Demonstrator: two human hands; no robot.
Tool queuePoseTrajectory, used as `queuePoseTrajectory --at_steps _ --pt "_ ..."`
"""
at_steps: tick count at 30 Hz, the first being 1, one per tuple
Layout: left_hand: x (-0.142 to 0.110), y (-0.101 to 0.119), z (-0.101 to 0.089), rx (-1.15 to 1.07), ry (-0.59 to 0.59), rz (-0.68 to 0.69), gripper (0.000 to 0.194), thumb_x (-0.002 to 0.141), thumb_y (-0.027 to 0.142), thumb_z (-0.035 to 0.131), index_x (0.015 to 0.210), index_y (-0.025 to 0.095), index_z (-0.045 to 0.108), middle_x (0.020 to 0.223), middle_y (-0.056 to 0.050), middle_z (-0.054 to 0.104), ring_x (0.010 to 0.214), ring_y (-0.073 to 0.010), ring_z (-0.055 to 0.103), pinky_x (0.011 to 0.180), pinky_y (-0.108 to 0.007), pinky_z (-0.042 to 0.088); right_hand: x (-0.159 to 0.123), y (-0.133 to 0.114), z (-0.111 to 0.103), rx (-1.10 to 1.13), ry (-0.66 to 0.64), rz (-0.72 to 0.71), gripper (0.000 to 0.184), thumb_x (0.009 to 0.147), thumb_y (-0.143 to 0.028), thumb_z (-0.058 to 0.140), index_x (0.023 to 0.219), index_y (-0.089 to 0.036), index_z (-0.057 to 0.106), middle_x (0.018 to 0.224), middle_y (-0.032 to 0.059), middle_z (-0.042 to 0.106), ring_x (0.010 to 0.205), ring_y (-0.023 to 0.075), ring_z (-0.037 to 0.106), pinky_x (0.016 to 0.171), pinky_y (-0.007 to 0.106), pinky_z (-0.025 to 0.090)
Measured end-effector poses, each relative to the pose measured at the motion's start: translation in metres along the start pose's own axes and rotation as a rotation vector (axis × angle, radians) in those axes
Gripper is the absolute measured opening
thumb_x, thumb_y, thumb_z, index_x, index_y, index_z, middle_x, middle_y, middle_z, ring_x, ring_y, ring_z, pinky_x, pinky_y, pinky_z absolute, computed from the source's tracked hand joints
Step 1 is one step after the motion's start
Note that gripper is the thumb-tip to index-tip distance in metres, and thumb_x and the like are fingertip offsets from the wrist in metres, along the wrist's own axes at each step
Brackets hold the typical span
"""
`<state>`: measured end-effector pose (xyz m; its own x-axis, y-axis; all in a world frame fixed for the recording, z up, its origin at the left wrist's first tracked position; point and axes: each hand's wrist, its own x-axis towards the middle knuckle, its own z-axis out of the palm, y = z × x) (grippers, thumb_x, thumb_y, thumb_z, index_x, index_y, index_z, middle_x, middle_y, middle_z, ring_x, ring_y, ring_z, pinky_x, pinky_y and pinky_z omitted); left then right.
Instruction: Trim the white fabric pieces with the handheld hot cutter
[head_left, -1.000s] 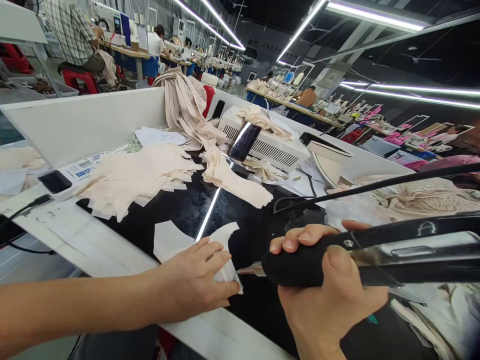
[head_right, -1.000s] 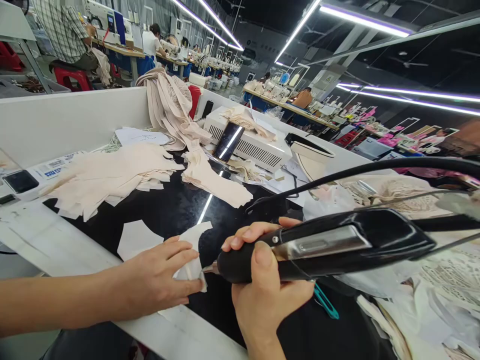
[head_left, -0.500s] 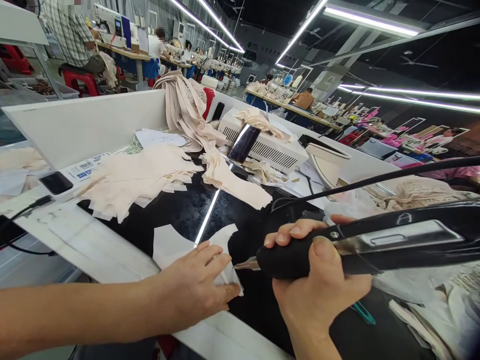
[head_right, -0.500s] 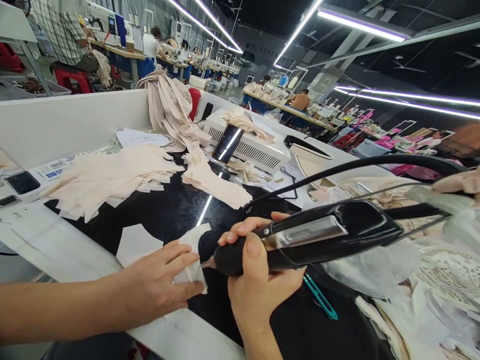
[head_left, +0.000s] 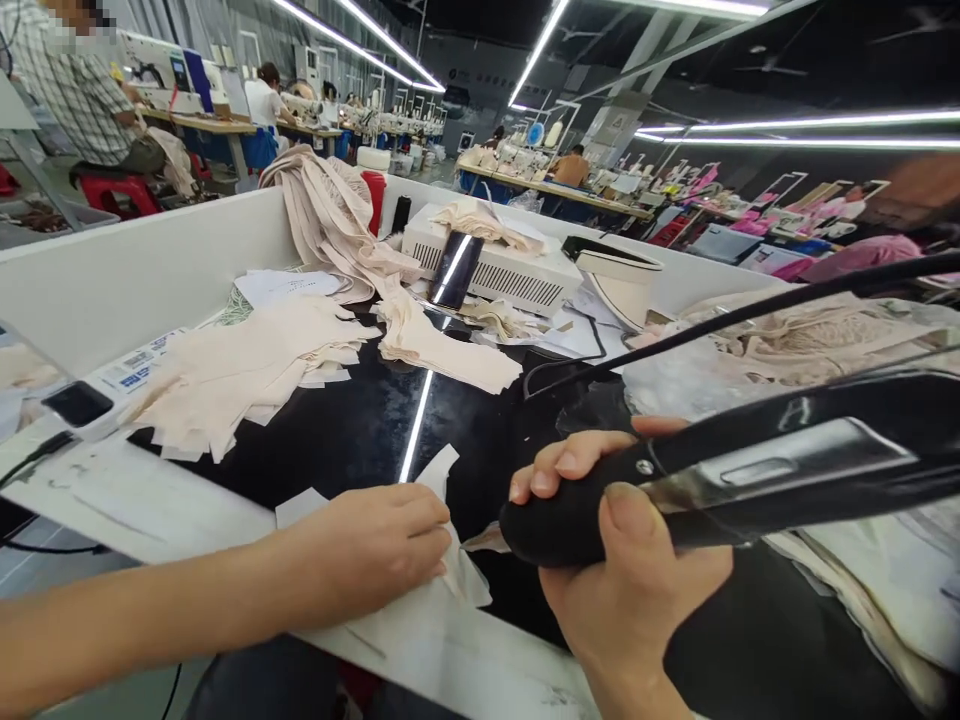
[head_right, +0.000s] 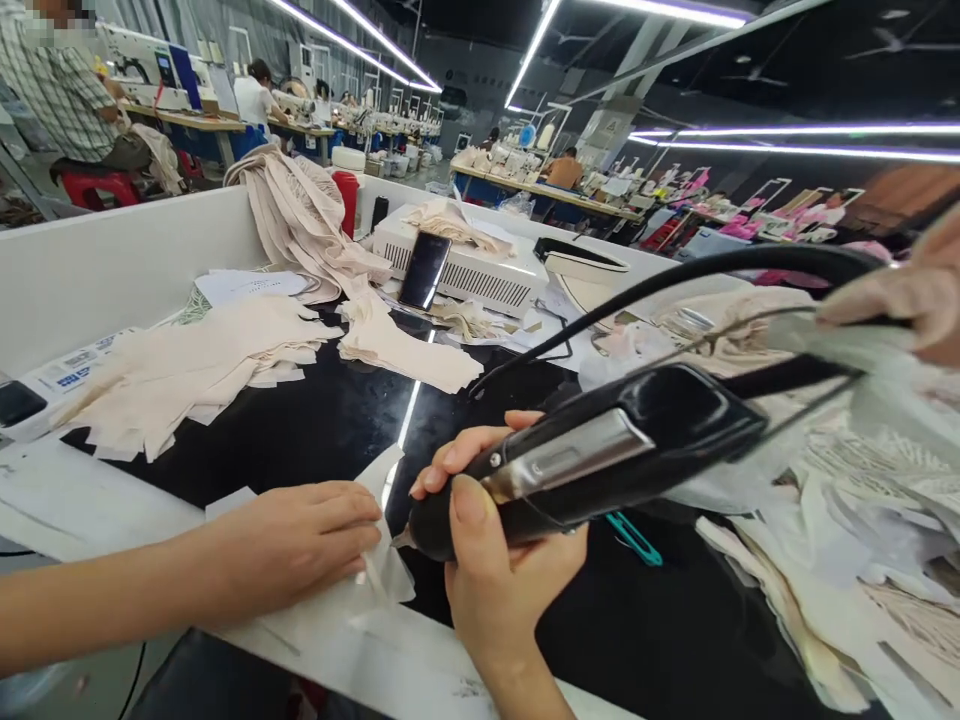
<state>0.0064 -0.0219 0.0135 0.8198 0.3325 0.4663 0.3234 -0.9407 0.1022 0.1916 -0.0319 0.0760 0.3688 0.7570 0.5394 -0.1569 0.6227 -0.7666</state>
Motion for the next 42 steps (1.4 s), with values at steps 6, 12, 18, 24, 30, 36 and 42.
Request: queuePoseTrajectory --at_steps 6,12,18,24,30,36,42 --pt "-0.006 -0.021 -0.002 -0.076 -0.02 -0.006 0.026 0.118 0.017 0.045 0.116 0.013 0.071 0.119 -0.012 0.075 0.11 -0.0224 0.074 0.096 -0.033 0.066 -0.005 0.002 -0.002 -0.024 -0.005 0.016 0.043 0.088 -0.045 0.092 0.117 -0.031 0.063 0.078 -0.0058 0.068 0.056 0.0149 0.065 0.05 0.029 0.059" --pt "-0.007 -0.023 -0.011 -0.033 -0.074 0.013 0.029 0.121 0.026 0.041 0.125 0.016 0.068 0.12 -0.012 0.074 0.112 -0.024 0.076 0.095 -0.035 0.069 -0.009 0.008 0.002 0.046 0.026 -0.006 0.039 0.088 -0.033 0.091 0.116 -0.03 0.064 0.081 -0.0058 0.07 0.059 0.0123 0.065 0.054 0.026 0.061" --pt "-0.009 -0.02 -0.017 0.049 -0.134 0.058 0.03 0.119 0.031 0.047 0.138 0.019 0.066 0.132 -0.017 0.071 0.121 -0.0301 0.074 0.103 -0.046 0.068 -0.007 0.002 0.004 0.048 -0.001 0.006 0.033 0.083 -0.015 0.085 0.104 -0.028 0.063 0.08 -0.0071 0.072 0.06 0.0105 0.067 0.058 0.024 0.062" --pt "-0.013 -0.019 -0.013 0.089 -0.095 0.06 0.024 0.114 0.028 0.058 0.134 0.02 0.067 0.131 -0.017 0.07 0.118 -0.0309 0.075 0.1 -0.046 0.07 -0.002 0.006 0.01 0.036 0.052 0.009 0.029 0.082 -0.02 0.085 0.101 -0.027 0.064 0.078 -0.007 0.072 0.058 0.0109 0.065 0.055 0.025 0.062" --pt "-0.012 -0.019 -0.013 0.065 -0.107 0.05 0.024 0.112 0.026 0.062 0.135 0.02 0.067 0.134 -0.016 0.07 0.119 -0.0301 0.074 0.104 -0.047 0.068 -0.001 0.015 0.013 -0.022 0.065 0.032 0.032 0.082 -0.031 0.087 0.103 -0.026 0.063 0.079 -0.0062 0.07 0.058 0.0111 0.064 0.059 0.027 0.063" --pt "-0.013 -0.018 -0.012 0.03 -0.112 0.025 0.026 0.114 0.028 0.058 0.137 0.021 0.069 0.136 -0.017 0.068 0.124 -0.0309 0.072 0.106 -0.048 0.067 0.001 0.016 0.014 -0.064 0.083 0.059 0.03 0.085 -0.035 0.086 0.1 -0.026 0.061 0.082 -0.005 0.071 0.06 0.0119 0.065 0.057 0.028 0.063" --pt "-0.012 -0.018 -0.011 0.034 -0.08 0.012 0.027 0.116 0.031 0.053 0.135 0.021 0.07 0.136 -0.017 0.067 0.121 -0.0306 0.072 0.104 -0.045 0.068 0.005 0.019 0.019 -0.021 0.065 0.036 0.033 0.083 -0.033 0.086 0.099 -0.027 0.058 0.077 -0.0074 0.069 0.058 0.0113 0.064 0.058 0.027 0.062"
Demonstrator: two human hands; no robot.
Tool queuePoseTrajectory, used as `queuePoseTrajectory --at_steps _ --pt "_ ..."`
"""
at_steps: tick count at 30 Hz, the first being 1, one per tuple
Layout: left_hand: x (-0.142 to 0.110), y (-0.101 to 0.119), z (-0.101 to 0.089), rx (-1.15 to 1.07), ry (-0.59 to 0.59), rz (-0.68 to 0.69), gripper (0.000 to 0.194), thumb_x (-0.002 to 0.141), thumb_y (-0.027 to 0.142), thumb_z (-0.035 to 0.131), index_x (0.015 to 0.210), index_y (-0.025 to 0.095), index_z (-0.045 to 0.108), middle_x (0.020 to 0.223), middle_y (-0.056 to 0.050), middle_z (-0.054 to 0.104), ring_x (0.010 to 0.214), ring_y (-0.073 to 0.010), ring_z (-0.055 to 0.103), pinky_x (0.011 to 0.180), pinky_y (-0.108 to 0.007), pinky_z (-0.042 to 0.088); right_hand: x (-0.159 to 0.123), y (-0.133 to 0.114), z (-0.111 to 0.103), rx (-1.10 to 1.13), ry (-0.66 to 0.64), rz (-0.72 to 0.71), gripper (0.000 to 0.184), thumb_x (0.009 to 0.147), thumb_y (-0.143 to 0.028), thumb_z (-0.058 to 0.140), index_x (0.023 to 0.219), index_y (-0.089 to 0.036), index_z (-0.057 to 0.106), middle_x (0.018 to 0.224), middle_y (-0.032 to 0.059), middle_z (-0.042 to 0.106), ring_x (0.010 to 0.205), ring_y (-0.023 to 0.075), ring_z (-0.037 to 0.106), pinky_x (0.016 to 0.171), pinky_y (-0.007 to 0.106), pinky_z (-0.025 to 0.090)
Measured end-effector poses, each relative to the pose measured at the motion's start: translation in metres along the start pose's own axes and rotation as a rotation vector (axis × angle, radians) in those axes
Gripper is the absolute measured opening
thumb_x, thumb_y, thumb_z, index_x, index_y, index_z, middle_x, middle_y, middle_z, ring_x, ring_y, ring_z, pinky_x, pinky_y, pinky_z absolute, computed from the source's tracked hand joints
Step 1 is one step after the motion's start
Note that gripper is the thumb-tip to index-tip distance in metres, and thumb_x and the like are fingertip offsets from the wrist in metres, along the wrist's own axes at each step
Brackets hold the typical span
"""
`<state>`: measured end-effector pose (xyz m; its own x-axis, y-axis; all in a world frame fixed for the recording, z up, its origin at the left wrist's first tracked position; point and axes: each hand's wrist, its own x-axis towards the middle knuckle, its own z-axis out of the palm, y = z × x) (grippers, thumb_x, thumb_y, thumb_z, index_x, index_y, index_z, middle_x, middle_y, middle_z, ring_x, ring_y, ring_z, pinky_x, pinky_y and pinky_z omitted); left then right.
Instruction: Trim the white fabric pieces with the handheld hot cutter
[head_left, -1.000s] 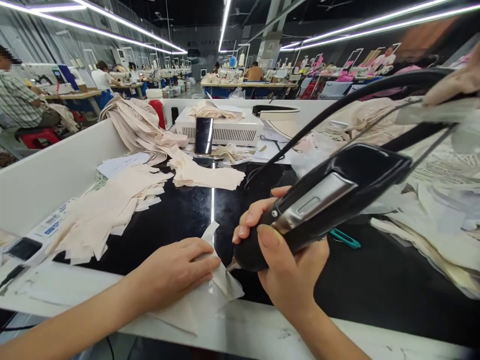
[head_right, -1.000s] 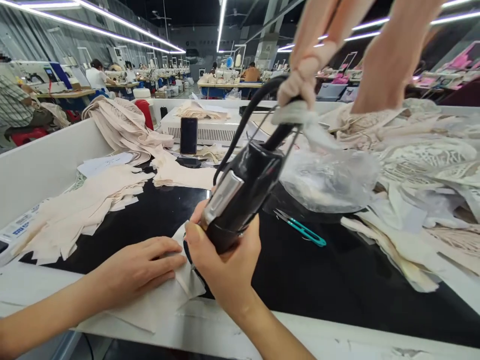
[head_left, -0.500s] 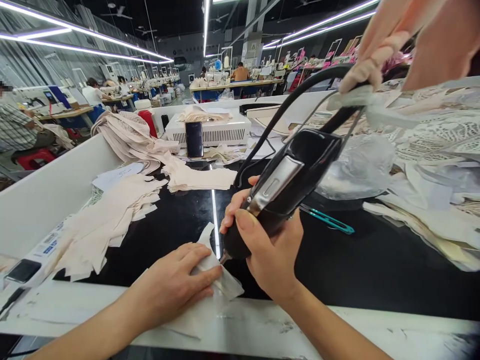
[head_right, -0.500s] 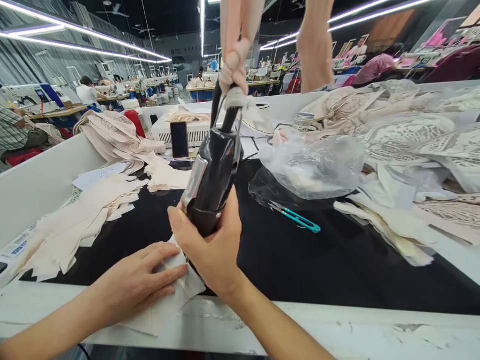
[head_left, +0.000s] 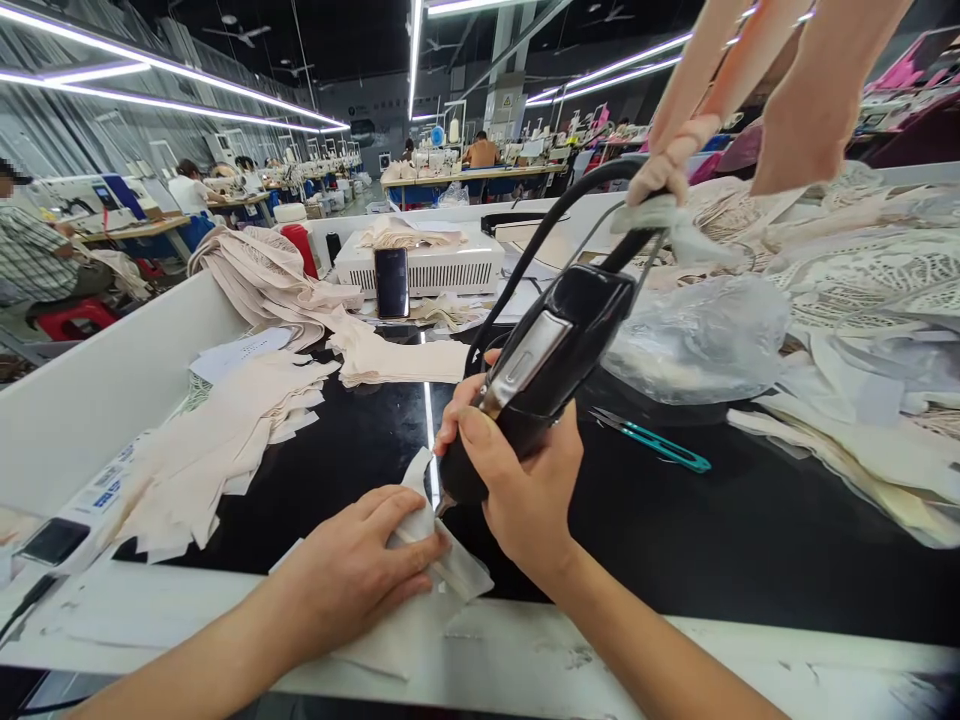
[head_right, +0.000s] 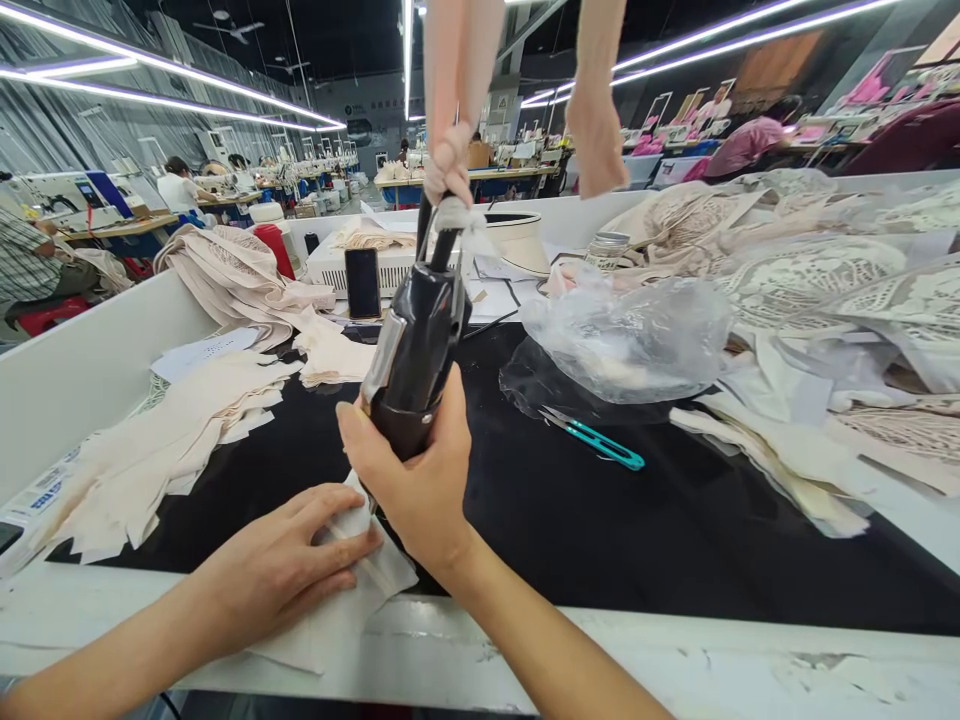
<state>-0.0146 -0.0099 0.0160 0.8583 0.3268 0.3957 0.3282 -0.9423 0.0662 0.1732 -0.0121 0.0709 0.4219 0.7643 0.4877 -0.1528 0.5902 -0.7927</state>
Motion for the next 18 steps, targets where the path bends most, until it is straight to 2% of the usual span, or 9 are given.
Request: queuePoseTrajectory --at_steps 5,9,11,13,16,18 --pt "0.002 0.013 -0.001 0.019 0.016 -0.039 0.027 0.115 0.03 0.054 0.136 0.02 0.069 0.132 -0.016 0.069 0.119 -0.0309 0.072 0.103 -0.046 0.068 -0.001 0.003 -0.002 -0.082 0.008 0.006 0.03 0.084 -0.036 0.085 0.098 -0.026 0.06 0.08 -0.0058 0.07 0.061 0.0124 0.065 0.063 0.031 0.063" --pt "0.004 0.018 -0.004 0.001 0.031 -0.075 0.028 0.117 0.029 0.048 0.133 0.016 0.067 0.127 -0.016 0.071 0.115 -0.0286 0.073 0.099 -0.043 0.07 -0.001 0.001 -0.003 -0.064 -0.007 0.003 0.031 0.084 -0.035 0.085 0.097 -0.026 0.058 0.079 -0.0062 0.07 0.06 0.0124 0.064 0.063 0.031 0.062" --pt "0.009 0.01 -0.007 0.001 0.03 -0.078 0.027 0.117 0.024 0.045 0.125 0.014 0.069 0.123 -0.016 0.072 0.113 -0.0276 0.074 0.1 -0.042 0.069 -0.002 0.0 -0.004 -0.048 -0.023 0.004 0.032 0.084 -0.033 0.085 0.099 -0.026 0.058 0.079 -0.0067 0.07 0.059 0.0117 0.064 0.062 0.03 0.063" --pt "0.017 -0.003 -0.01 -0.005 0.036 -0.036 0.026 0.116 0.018 0.043 0.117 0.013 0.069 0.123 -0.017 0.073 0.12 -0.0279 0.072 0.108 -0.043 0.065 -0.002 0.0 -0.005 -0.045 -0.032 0.007 0.031 0.084 -0.032 0.085 0.1 -0.026 0.059 0.079 -0.0069 0.07 0.059 0.0113 0.064 0.063 0.029 0.063" --pt "0.028 -0.026 -0.01 -0.126 -0.021 0.051 0.03 0.11 0.006 0.042 0.124 0.015 0.068 0.131 -0.014 0.074 0.136 -0.0245 0.067 0.12 -0.04 0.058 -0.002 0.001 -0.006 -0.056 -0.023 0.012 0.032 0.084 -0.035 0.086 0.101 -0.026 0.06 0.079 -0.0069 0.069 0.061 0.0119 0.065 0.062 0.029 0.063" --pt "0.033 -0.038 -0.007 -0.22 -0.068 0.054 0.037 0.107 0.002 0.042 0.131 0.015 0.066 0.135 -0.013 0.074 0.136 -0.0229 0.068 0.119 -0.038 0.058 -0.003 0.001 -0.006 -0.062 -0.019 0.016 0.033 0.083 -0.036 0.087 0.102 -0.026 0.061 0.079 -0.0066 0.07 0.061 0.0125 0.066 0.061 0.029 0.063"
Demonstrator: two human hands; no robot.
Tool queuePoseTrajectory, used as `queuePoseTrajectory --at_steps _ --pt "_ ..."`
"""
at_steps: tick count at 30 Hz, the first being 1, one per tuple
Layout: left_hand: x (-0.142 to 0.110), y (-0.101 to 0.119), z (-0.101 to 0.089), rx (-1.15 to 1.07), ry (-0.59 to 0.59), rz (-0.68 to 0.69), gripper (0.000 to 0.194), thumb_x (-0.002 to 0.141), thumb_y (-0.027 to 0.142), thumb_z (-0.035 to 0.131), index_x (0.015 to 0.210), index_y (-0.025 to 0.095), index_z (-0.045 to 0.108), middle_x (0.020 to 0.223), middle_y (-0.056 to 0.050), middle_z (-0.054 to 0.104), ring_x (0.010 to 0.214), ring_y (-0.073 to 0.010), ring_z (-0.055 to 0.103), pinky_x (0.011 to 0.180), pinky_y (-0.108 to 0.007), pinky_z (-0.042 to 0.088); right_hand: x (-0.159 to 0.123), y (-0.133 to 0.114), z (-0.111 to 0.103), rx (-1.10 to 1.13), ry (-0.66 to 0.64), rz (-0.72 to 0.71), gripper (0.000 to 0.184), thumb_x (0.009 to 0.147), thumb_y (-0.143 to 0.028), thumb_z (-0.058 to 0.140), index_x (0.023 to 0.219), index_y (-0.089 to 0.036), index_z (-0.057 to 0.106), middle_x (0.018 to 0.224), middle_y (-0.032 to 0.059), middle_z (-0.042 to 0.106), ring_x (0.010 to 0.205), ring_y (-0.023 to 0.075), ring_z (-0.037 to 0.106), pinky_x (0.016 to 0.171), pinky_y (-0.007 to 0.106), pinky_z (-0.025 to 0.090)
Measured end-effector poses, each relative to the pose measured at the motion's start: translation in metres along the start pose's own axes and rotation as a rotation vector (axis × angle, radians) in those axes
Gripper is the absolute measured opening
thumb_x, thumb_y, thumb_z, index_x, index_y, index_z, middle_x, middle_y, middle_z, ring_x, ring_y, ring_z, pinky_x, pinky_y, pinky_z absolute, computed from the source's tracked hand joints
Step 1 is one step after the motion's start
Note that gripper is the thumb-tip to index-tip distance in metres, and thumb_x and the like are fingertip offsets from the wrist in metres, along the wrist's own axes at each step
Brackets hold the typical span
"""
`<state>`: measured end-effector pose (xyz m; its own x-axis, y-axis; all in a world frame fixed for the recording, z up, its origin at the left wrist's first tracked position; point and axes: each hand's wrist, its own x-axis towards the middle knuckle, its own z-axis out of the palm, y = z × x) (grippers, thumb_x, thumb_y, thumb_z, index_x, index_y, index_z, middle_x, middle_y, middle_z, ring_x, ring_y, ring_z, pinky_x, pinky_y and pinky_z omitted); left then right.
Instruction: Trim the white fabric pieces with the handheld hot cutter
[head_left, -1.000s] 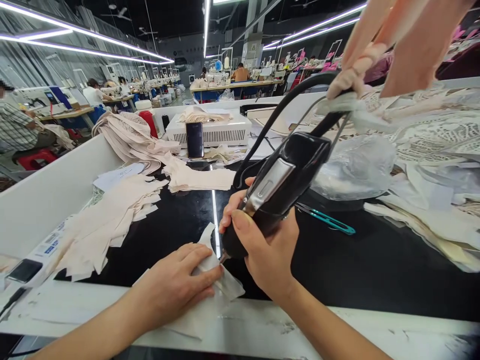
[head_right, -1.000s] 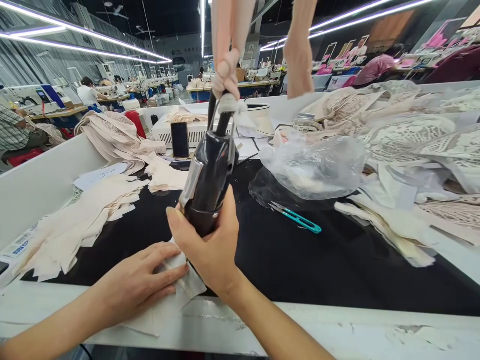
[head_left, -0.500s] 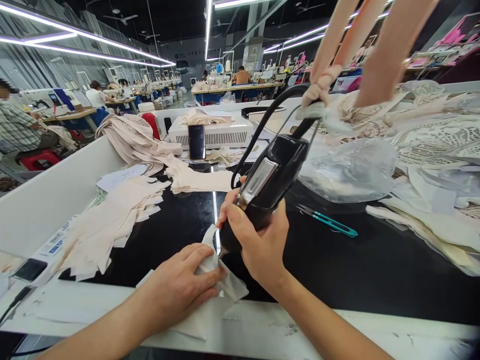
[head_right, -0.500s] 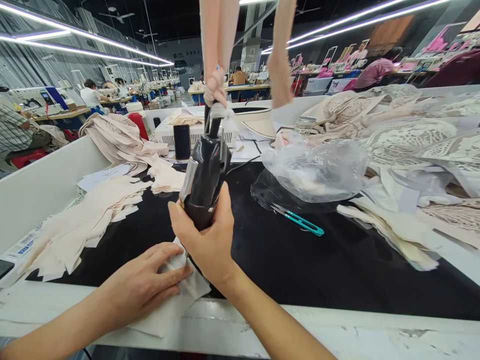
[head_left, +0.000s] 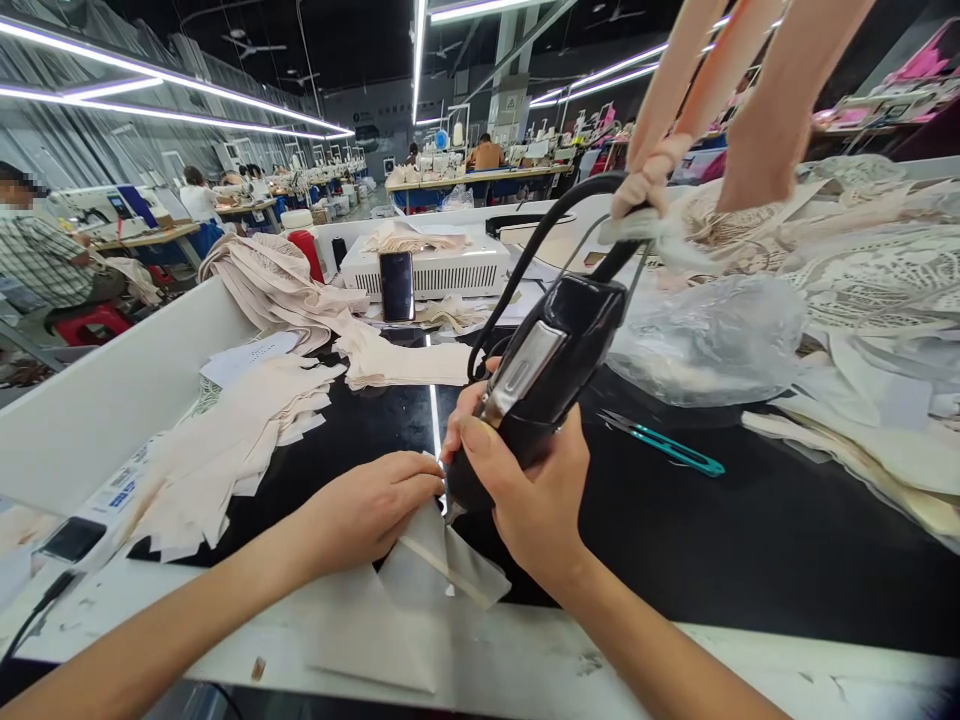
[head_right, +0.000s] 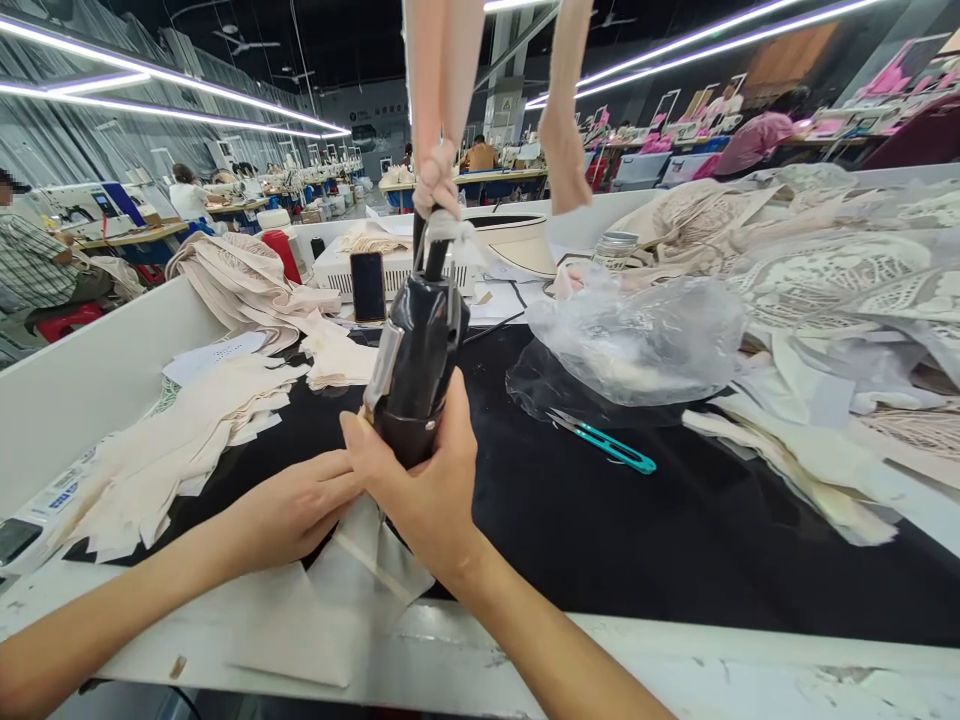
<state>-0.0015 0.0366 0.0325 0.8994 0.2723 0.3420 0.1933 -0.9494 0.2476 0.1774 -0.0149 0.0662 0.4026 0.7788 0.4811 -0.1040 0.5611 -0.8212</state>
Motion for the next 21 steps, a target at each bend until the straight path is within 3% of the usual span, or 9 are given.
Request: queuePoseTrajectory --at_steps 8,21 --pt "-0.009 -0.014 0.001 -0.101 -0.078 -0.067 0.052 0.099 -0.005 0.044 0.135 0.02 0.073 0.131 -0.01 0.075 0.126 -0.0201 0.071 0.113 -0.034 0.061 0.001 -0.004 0.001 0.029 -0.019 -0.021 0.031 0.083 -0.031 0.085 0.1 -0.027 0.06 0.076 -0.0075 0.07 0.057 0.0117 0.064 0.057 0.028 0.061" --pt "-0.026 -0.01 -0.007 -0.07 -0.072 -0.074 0.048 0.1 -0.002 0.045 0.129 0.021 0.077 0.134 -0.01 0.075 0.117 -0.0183 0.077 0.103 -0.026 0.063 0.0 -0.004 0.0 0.041 -0.025 -0.035 0.036 0.083 -0.029 0.087 0.105 -0.028 0.059 0.078 -0.0071 0.07 0.059 0.0122 0.064 0.057 0.028 0.062"
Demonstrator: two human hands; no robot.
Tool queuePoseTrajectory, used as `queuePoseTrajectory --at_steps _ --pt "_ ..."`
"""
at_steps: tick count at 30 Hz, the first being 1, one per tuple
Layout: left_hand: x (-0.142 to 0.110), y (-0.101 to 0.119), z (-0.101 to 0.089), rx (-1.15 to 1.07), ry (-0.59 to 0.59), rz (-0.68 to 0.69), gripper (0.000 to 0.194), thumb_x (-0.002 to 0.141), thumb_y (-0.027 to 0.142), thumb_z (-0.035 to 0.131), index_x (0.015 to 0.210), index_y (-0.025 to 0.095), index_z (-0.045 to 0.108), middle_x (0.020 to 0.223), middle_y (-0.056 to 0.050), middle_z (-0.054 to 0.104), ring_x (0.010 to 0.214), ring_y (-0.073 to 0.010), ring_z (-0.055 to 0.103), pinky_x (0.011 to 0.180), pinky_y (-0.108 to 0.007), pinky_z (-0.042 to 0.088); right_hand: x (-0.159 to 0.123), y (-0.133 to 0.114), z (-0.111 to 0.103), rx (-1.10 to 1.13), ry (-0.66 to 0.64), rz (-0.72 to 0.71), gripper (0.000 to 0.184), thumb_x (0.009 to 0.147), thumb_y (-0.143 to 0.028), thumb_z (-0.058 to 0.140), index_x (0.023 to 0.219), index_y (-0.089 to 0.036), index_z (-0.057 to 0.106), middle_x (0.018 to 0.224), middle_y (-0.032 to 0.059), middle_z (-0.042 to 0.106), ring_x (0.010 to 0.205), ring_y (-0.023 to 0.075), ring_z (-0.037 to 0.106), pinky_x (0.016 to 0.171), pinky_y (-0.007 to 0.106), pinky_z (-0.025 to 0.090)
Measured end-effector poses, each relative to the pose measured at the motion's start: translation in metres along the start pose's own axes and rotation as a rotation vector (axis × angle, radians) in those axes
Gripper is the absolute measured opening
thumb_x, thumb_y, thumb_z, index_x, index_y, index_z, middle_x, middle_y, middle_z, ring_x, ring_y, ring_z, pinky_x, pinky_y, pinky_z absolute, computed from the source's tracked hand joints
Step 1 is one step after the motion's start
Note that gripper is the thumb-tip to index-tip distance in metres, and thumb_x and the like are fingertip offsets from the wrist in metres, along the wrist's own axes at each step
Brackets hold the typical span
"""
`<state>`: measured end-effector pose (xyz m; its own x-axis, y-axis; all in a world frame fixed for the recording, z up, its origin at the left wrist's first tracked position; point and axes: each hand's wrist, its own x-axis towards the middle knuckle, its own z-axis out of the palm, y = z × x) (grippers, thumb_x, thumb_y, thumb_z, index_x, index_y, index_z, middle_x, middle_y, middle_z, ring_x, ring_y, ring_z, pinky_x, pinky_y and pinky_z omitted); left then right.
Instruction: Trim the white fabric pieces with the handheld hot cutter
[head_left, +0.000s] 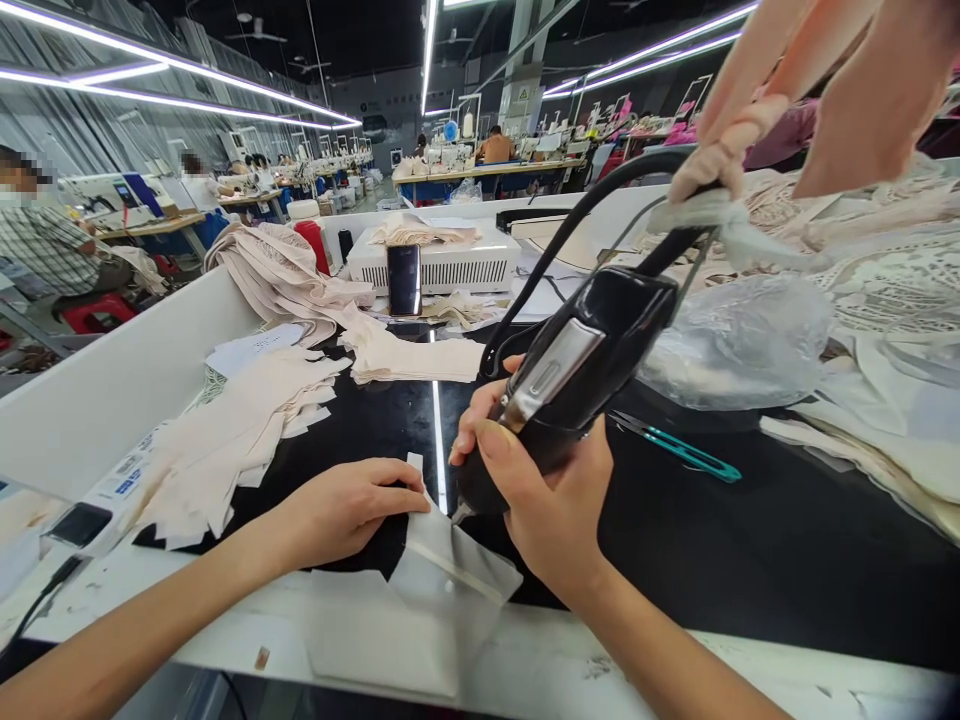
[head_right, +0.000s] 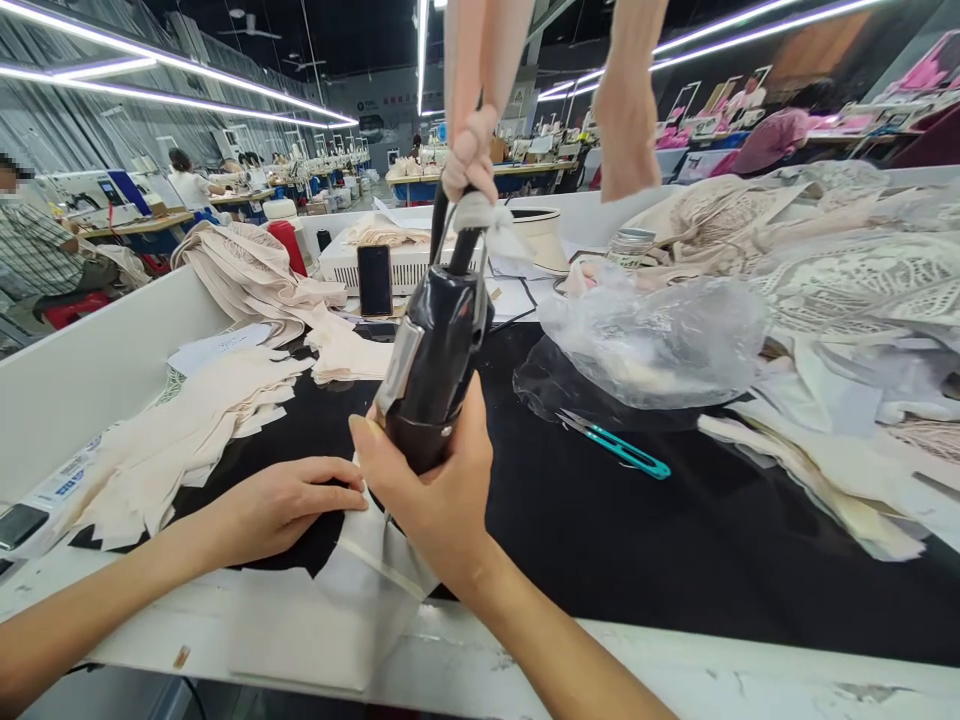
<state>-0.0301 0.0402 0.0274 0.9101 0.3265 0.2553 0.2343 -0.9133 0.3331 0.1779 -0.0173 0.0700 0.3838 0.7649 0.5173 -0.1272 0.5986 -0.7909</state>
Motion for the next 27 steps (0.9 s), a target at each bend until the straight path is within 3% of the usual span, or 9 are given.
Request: queuePoseTrajectory --at_steps 6,14,22,27 --pt "-0.006 0.0 0.006 0.061 -0.001 0.038 0.052 0.096 -0.005 0.045 0.134 0.018 0.073 0.137 -0.012 0.074 0.12 -0.021 0.077 0.103 -0.028 0.065 -0.001 0.001 -0.002 -0.025 -0.002 -0.003 0.03 0.085 -0.031 0.086 0.104 -0.027 0.062 0.079 -0.0063 0.071 0.06 0.0122 0.065 0.058 0.028 0.062" --pt "-0.007 0.001 0.011 0.102 0.029 0.065 0.055 0.092 -0.006 0.044 0.133 0.016 0.071 0.137 -0.013 0.074 0.12 -0.0207 0.077 0.102 -0.028 0.065 0.006 0.003 0.002 0.016 0.024 0.0 0.04 0.085 -0.045 0.092 0.103 -0.029 0.06 0.079 -0.0069 0.07 0.055 0.0126 0.065 0.052 0.027 0.062" --pt "-0.008 0.002 0.016 0.132 0.04 0.064 0.055 0.092 -0.006 0.046 0.135 0.019 0.069 0.139 -0.012 0.073 0.121 -0.0208 0.076 0.1 -0.026 0.064 0.004 0.009 0.006 0.027 -0.008 -0.006 0.033 0.087 -0.034 0.089 0.101 -0.028 0.06 0.079 -0.007 0.071 0.056 0.0125 0.066 0.053 0.027 0.063" --pt "-0.008 0.001 0.02 0.156 0.011 0.015 0.056 0.091 -0.006 0.047 0.135 0.021 0.069 0.141 -0.012 0.07 0.124 -0.0229 0.074 0.1 -0.028 0.064 0.008 0.009 0.007 0.064 0.013 -0.024 0.036 0.087 -0.031 0.089 0.112 -0.029 0.063 0.078 -0.0077 0.071 0.054 0.0123 0.066 0.053 0.026 0.061"
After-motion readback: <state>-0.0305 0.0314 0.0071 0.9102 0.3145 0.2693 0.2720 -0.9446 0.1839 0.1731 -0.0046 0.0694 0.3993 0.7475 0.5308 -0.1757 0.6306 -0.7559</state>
